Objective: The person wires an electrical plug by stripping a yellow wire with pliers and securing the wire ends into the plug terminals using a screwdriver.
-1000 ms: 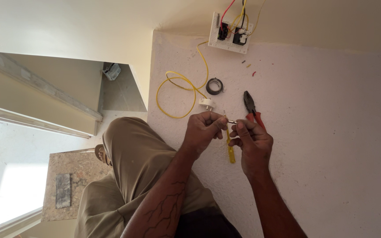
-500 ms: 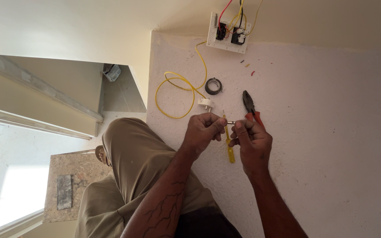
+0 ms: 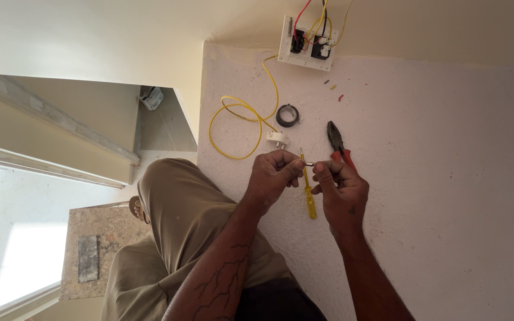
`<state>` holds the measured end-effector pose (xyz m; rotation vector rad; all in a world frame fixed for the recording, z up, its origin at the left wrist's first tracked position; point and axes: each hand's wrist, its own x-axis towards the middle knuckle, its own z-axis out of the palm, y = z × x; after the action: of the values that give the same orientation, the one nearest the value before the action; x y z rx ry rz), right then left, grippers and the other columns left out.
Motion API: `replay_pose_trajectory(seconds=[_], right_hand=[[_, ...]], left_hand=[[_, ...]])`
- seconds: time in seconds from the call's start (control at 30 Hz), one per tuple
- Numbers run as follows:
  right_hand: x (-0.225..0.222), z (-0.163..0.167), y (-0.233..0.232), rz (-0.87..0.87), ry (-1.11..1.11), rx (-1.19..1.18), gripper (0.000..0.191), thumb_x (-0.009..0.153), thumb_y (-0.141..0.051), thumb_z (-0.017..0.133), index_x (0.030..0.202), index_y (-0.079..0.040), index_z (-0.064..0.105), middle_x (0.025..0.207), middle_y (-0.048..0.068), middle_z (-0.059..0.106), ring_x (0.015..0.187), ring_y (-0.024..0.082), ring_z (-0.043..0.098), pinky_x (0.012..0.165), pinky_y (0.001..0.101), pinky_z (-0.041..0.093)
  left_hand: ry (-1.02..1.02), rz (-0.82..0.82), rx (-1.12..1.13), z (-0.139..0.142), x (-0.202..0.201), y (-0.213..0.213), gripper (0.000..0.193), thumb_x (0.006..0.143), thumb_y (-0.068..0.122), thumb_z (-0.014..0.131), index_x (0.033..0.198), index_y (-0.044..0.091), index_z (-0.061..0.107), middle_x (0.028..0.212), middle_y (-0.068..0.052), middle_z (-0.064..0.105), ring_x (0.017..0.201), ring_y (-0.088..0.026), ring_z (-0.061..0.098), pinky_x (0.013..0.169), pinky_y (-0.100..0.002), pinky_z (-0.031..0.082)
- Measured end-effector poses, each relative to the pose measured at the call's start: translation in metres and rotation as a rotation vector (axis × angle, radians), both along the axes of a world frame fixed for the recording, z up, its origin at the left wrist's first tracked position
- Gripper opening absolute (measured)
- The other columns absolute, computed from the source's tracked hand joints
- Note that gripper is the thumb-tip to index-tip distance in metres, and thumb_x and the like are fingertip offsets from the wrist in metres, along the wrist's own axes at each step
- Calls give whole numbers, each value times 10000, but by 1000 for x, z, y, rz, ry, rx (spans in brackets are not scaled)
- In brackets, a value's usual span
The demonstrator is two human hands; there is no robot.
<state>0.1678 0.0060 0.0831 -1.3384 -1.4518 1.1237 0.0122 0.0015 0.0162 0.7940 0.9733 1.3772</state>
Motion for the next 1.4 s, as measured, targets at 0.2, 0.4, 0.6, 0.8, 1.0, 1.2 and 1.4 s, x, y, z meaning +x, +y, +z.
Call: replay_pose_trajectory(seconds=[0.2,0.4,0.6,0.8,1.0,1.2,1.4], right_hand=[[0,8,2,76,152,8,285,955,-257,695,1100,-12,694,988,73,717,897,130,710,684,300,637],[-5,14,3,-19,-75,-64,249,983,-225,700,1015,18,741,890,117,717,788,167,706,653,320,646],[-4,17,4,80,-54,91,241,982,-202,659,1089,5,722,1003,86,737,893,126,716,715,289,642],[-5,16,2,32,-23,37,199,989,-162,703,1049,27,727,936,115,735,785,138,705,663,295,644],[-4,13,4,51,-90,93,194,975,-141,698,1085,15,728,981,106,749,810,128,718,664,280,645],[-1,12,3,103,3,114,211,964,-122,675,1127,10,703,1044,112,736,884,127,728,695,277,658],[-3,8,2,29,-60,55,202,987,-171,709,1058,15,744,950,125,742,781,137,711,644,287,636]], left_hand=[[-28,9,-22,-2,0,1,242,957,240,741,927,3,704,744,-44,693,605,-82,617,544,-232,493],[-70,-2,-15,-4,0,1,261,965,261,749,918,9,698,749,-42,691,609,-79,614,560,-231,502],[-103,6,-26,-8,2,2,255,964,262,740,921,14,699,753,-39,696,602,-87,622,557,-232,495],[-184,5,-9,-11,4,3,245,978,252,735,927,16,692,772,-37,698,615,-87,627,569,-233,501],[-147,9,-18,-13,3,4,240,976,260,729,944,23,704,775,-29,697,624,-80,625,573,-227,497],[-157,3,-11,-14,3,4,236,975,258,732,944,26,699,770,-29,693,629,-81,626,577,-231,503],[-149,-2,-16,-15,4,4,244,981,261,728,939,22,697,770,-31,694,629,-85,628,580,-233,505]])
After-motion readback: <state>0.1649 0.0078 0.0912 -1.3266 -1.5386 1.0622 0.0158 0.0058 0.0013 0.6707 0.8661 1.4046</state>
